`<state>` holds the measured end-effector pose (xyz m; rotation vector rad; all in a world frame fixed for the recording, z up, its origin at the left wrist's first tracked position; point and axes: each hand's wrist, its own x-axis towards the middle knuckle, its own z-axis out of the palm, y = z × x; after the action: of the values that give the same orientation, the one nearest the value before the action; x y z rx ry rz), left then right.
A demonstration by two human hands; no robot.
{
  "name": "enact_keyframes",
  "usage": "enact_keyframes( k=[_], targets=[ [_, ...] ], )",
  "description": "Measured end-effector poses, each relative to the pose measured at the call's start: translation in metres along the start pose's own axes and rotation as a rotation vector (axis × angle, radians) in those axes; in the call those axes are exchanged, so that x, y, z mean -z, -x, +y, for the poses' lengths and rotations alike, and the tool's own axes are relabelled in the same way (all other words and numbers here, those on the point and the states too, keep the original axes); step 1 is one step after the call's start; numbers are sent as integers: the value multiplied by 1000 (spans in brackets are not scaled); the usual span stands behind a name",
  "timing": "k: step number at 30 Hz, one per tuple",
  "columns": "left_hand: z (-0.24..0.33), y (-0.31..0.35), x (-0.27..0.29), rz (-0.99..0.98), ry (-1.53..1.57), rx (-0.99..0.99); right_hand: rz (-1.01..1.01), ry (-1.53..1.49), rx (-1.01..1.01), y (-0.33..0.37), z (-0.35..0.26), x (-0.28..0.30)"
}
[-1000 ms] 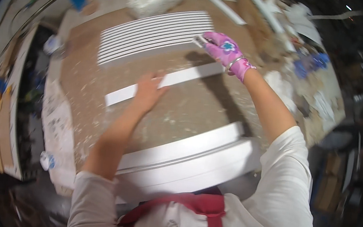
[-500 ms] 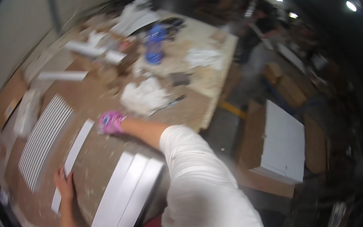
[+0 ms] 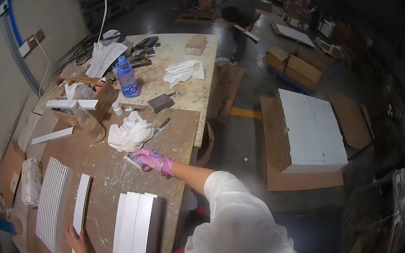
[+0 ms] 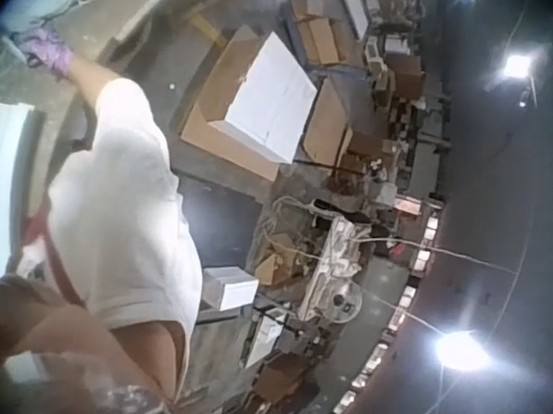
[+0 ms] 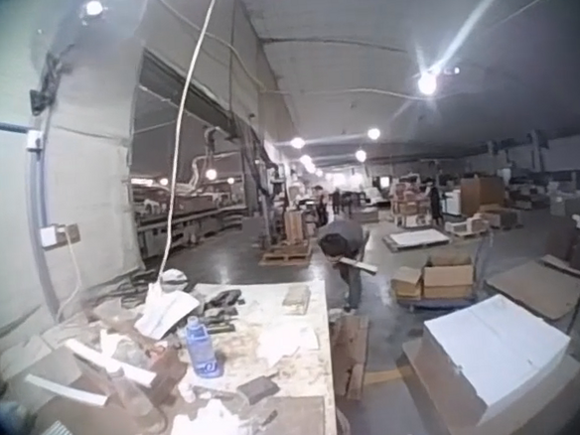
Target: The person wipes down white wooden slats and a larger white furniture piece using a white cloth, handling the items one by one on a workbench.
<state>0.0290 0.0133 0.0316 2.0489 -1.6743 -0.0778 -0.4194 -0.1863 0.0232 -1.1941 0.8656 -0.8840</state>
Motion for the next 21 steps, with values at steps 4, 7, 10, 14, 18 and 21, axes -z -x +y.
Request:
enact_keyframes(
  k=[4,7,10,14,18,21],
  targets=[
    [39,37,54,-277,15,123,-14,-75,-66,6,-2,4],
    [105,81,87,-362,550,319,1,-72,-86,6,-1,6],
    [134,111,103,-623,366,448,20,-105,-80,6,2,10],
    [140,128,101,-687,396,329,58,-149,-58,8,3,12],
    [87,130,82,-750,289,235,99,-163,-55,5,7,8],
    [77,123,71,-748,213,165,105,-112,-75,8,4,11]
  ],
)
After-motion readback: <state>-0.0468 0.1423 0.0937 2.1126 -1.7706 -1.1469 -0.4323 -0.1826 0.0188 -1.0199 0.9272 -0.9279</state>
